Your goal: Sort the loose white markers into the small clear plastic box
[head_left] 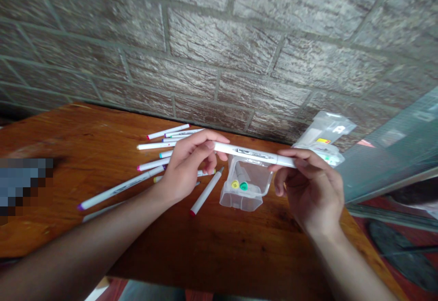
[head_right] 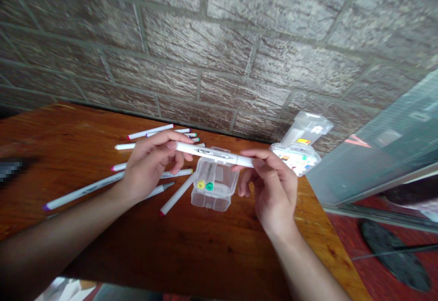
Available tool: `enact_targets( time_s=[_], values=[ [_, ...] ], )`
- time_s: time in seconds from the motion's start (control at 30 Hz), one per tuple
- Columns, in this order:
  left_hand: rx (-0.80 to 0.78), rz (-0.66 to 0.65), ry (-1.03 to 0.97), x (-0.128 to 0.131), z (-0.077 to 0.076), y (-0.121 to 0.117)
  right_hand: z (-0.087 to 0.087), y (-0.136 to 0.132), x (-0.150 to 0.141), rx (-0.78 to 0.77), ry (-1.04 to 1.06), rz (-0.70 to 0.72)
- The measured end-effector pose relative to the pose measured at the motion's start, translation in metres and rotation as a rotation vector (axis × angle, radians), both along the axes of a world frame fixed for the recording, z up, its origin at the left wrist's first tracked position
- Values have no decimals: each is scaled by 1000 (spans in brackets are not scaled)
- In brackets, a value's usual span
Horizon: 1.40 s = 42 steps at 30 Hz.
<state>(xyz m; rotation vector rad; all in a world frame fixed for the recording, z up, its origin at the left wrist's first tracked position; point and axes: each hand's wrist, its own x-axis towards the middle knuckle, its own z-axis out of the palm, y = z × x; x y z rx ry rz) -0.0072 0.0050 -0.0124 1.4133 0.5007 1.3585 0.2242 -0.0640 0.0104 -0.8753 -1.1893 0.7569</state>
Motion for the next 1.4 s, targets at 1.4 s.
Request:
enact_targets(
  time_s=[1.4],
  values=[
    [-53,46,-104,3,-3,6,-2,-10,12,647,-842,-257]
  ],
)
